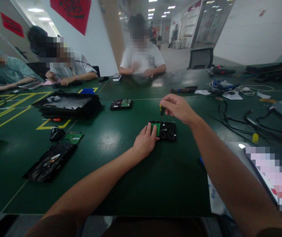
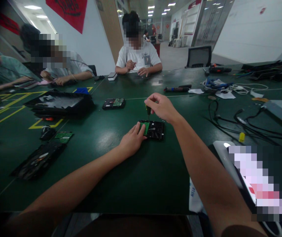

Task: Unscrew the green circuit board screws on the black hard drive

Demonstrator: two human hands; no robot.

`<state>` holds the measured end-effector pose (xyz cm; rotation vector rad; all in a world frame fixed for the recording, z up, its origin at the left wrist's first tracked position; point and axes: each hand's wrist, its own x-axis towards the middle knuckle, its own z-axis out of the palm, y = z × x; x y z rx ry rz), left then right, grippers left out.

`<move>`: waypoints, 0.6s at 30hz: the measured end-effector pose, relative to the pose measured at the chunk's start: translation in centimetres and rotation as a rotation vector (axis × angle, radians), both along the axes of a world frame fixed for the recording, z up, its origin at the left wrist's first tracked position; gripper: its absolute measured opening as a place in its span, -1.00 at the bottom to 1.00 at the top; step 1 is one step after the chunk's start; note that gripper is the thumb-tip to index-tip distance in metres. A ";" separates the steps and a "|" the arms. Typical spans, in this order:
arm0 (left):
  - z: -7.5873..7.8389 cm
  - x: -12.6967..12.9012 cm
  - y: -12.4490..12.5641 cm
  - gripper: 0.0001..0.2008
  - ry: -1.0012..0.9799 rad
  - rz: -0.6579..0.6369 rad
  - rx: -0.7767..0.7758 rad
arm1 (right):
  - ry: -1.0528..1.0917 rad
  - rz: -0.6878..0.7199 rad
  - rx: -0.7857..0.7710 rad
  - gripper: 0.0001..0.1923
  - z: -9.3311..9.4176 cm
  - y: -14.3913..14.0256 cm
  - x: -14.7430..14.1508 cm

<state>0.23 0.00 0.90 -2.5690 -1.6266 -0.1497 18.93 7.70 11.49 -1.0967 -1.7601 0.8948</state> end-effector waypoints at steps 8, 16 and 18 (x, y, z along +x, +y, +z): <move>0.0 0.0 0.0 -0.43 -0.011 -0.009 0.019 | 0.083 0.066 -0.061 -0.75 -0.4 0.6 0.0; -0.2 -0.1 0.1 -0.44 -0.024 -0.008 0.008 | 0.007 0.021 0.027 -0.77 -0.4 0.4 0.0; -0.2 -0.1 0.1 -0.44 -0.022 -0.009 0.005 | 0.013 0.024 0.027 -0.75 -0.4 0.4 0.0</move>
